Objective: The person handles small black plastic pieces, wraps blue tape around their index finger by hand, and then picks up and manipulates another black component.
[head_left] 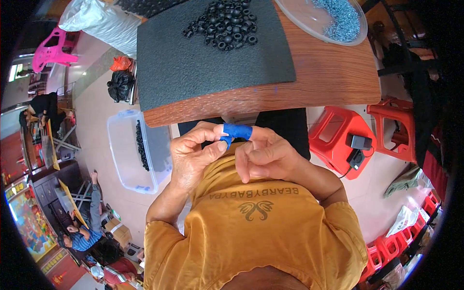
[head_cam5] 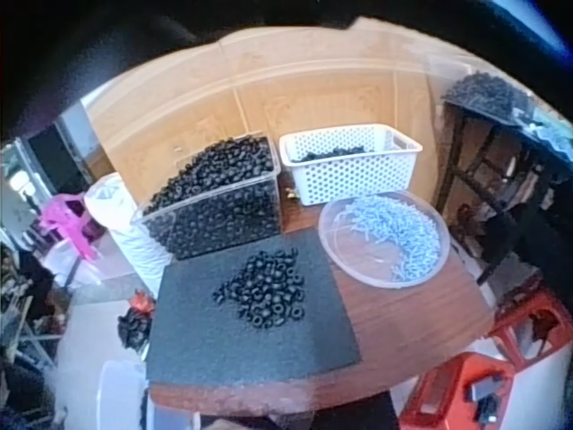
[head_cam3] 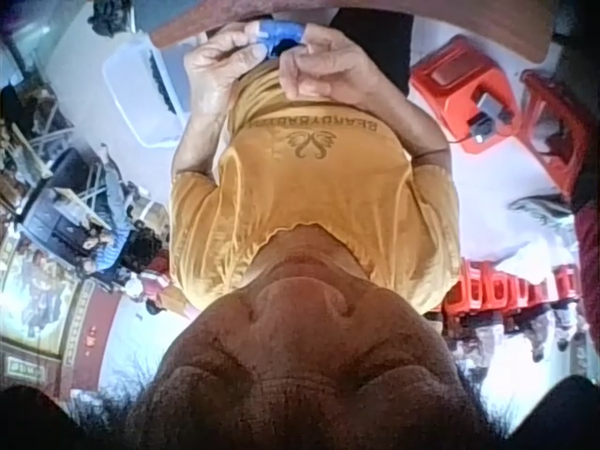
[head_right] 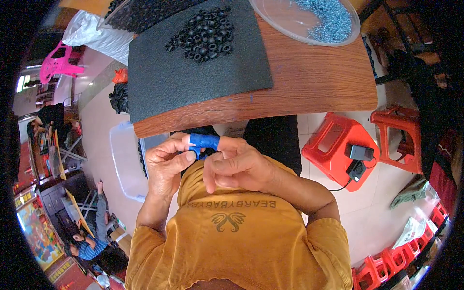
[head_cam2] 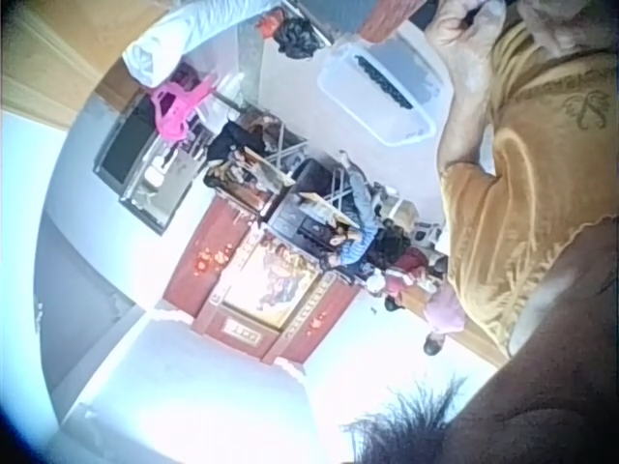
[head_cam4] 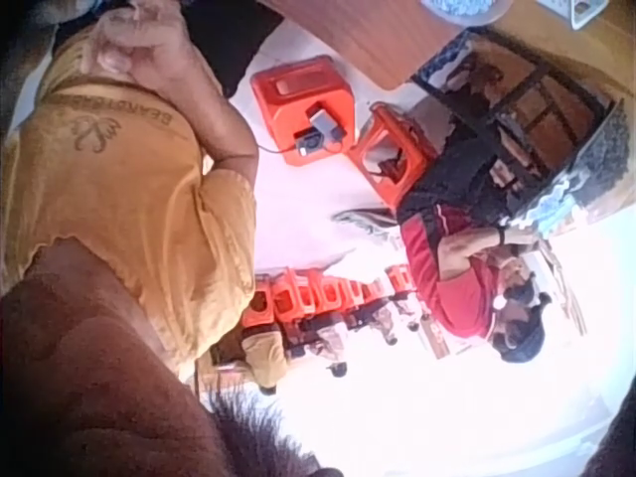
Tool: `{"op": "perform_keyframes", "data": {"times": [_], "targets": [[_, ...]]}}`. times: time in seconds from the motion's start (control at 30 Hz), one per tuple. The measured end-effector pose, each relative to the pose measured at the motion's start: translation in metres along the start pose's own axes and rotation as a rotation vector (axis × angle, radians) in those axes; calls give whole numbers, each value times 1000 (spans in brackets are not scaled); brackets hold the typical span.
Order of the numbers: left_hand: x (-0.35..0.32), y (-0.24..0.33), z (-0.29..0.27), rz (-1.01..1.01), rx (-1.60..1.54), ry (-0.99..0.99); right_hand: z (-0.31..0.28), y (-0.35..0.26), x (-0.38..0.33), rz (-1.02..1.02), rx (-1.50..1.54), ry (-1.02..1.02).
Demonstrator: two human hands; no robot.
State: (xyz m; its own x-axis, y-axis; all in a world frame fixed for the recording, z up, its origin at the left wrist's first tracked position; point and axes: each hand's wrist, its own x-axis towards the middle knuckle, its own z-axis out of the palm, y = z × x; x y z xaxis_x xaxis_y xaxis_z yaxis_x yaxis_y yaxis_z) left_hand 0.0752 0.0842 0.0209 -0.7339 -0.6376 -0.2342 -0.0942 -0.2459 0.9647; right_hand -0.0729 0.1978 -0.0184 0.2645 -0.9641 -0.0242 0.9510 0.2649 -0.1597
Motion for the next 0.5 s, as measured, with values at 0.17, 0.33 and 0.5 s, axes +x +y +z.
{"op": "perform_keyframes", "data": {"times": [0.17,0.33,0.5], "targets": [[1,3,0,29,8,-18,4,-2,0,-20,-22,9],[8,0,2,275,464,32,0,0,-1,-14,-37,-46],[14,4,-6,812,950,170,5,-1,-3,73,-128,-41]]}}
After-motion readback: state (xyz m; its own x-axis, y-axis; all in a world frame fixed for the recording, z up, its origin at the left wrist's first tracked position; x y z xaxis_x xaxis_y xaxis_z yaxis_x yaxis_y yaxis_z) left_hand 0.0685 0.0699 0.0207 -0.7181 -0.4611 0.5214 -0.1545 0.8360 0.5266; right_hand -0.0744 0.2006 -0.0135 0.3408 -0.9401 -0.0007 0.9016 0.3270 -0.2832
